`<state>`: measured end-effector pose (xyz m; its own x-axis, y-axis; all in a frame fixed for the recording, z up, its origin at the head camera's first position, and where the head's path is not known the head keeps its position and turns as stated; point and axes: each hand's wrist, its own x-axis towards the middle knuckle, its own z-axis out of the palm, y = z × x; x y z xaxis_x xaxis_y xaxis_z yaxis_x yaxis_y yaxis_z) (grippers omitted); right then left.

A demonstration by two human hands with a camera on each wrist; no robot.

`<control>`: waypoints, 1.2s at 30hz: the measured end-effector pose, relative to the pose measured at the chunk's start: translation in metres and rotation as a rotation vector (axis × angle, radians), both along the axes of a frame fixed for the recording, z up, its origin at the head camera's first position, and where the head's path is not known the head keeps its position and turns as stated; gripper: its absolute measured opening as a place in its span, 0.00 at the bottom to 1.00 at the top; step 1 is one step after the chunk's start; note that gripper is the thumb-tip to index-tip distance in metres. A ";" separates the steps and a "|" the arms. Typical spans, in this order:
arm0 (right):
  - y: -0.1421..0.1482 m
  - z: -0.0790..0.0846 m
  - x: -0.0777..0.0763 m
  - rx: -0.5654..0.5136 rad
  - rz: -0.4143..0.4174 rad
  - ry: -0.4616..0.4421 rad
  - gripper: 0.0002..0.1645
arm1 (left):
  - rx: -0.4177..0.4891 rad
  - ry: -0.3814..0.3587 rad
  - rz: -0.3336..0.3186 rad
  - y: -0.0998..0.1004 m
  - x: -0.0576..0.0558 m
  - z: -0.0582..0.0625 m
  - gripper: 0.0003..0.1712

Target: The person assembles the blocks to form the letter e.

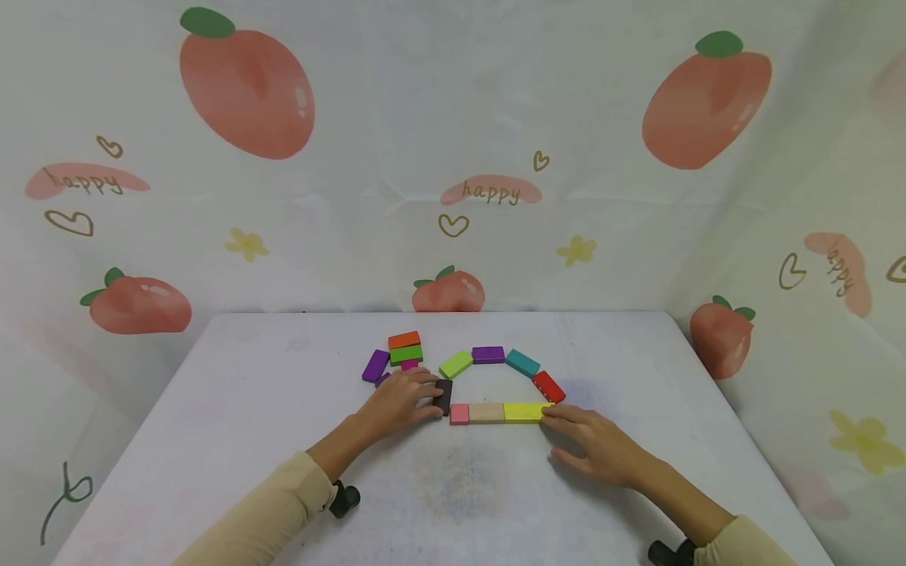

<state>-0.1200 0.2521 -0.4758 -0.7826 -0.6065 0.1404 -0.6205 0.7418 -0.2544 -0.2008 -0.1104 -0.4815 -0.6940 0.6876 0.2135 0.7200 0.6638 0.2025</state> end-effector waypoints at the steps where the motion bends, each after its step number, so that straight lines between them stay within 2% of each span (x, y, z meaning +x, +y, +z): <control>1: 0.000 0.000 0.000 -0.001 0.001 0.002 0.31 | -0.002 0.003 0.004 0.000 0.000 0.000 0.23; 19: 0.000 0.000 0.001 0.002 -0.004 -0.001 0.30 | 0.023 -0.021 0.010 -0.001 0.001 0.003 0.24; 24: 0.000 0.000 0.001 0.005 -0.002 -0.003 0.30 | 0.062 -0.025 0.019 -0.006 -0.004 0.003 0.22; 26: 0.000 0.000 0.001 0.004 -0.002 -0.007 0.30 | 0.081 -0.015 0.044 -0.009 -0.008 0.004 0.22; 32: 0.000 0.001 0.001 -0.002 -0.003 -0.009 0.30 | 0.130 0.016 0.188 -0.024 -0.023 0.008 0.21; 36: 0.000 0.001 0.001 -0.005 -0.001 -0.007 0.30 | 0.099 -0.007 0.279 -0.034 -0.029 0.009 0.23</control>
<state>-0.1188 0.2520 -0.4745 -0.7843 -0.6050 0.1375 -0.6178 0.7412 -0.2624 -0.2293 -0.1445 -0.4722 -0.8550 0.4460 0.2647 0.5108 0.8128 0.2801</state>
